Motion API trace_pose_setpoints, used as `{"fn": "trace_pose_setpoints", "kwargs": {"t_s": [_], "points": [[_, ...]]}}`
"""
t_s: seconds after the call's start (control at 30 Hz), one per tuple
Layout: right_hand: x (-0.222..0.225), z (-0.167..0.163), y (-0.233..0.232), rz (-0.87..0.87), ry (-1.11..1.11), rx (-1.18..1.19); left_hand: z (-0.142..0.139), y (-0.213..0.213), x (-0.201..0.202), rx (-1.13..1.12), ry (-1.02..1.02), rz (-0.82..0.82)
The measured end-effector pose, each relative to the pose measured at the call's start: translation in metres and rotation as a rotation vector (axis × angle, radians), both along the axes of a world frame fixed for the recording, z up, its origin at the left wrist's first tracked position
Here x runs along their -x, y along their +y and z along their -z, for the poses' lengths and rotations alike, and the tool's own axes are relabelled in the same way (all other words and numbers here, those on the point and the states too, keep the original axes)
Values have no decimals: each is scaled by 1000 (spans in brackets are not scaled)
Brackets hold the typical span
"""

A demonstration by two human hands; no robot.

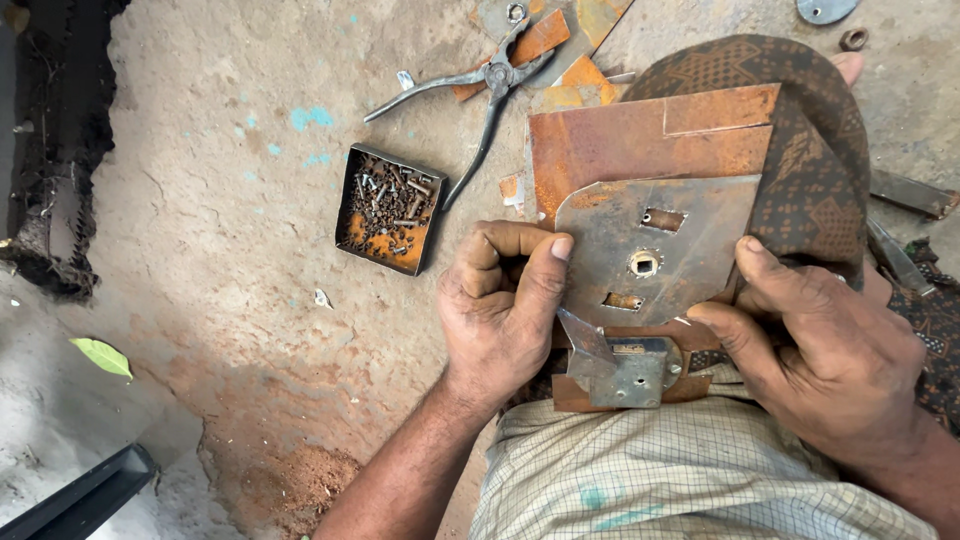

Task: The person assembles a metal lock mechanism by fitting a metal plate onto a rusty rectangular sheet and inserting a small brass component. They then use a hammer and punch to drive a pin into a hole on the metal plate.

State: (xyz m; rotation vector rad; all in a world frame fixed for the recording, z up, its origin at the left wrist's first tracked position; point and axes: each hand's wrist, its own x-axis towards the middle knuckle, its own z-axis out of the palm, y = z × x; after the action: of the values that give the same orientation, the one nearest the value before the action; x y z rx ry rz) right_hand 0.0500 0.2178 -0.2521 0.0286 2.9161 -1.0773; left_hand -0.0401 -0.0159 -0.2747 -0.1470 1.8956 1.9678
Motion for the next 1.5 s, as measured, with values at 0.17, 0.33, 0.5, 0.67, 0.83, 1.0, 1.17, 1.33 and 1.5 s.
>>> {"fn": "trace_pose_setpoints", "kwargs": {"t_s": [0.17, 0.33, 0.5, 0.67, 0.83, 1.0, 1.17, 1.33, 1.5], "points": [[-20, -38, -8, 6, -17, 1, -42, -9, -19, -10, -10, 11], [-37, -60, -20, 13, -2, 25, -64, -18, -39, 19, -6, 12], [-49, -77, -29, 29, 22, 50, -79, -23, -55, 50, -17, 4], [-54, -88, -30, 48, 17, 53, -89, -23, -58, 23, -37, 8], [-51, -92, -29, 37, 55, 27, -95, -21, -54, 74, -12, 34], [-47, -93, -28, 45, 63, 59, -96, -21, -49, 86, 32, 53], [-45, -94, -30, 26, 69, 26, -97, -23, -47, 62, 19, 49], [-45, -97, -33, 24, 67, 11, -99, -25, -47, 82, 15, 54], [-46, -100, -38, 28, 70, 11, -101, -29, -49, 88, 16, 44]]}}
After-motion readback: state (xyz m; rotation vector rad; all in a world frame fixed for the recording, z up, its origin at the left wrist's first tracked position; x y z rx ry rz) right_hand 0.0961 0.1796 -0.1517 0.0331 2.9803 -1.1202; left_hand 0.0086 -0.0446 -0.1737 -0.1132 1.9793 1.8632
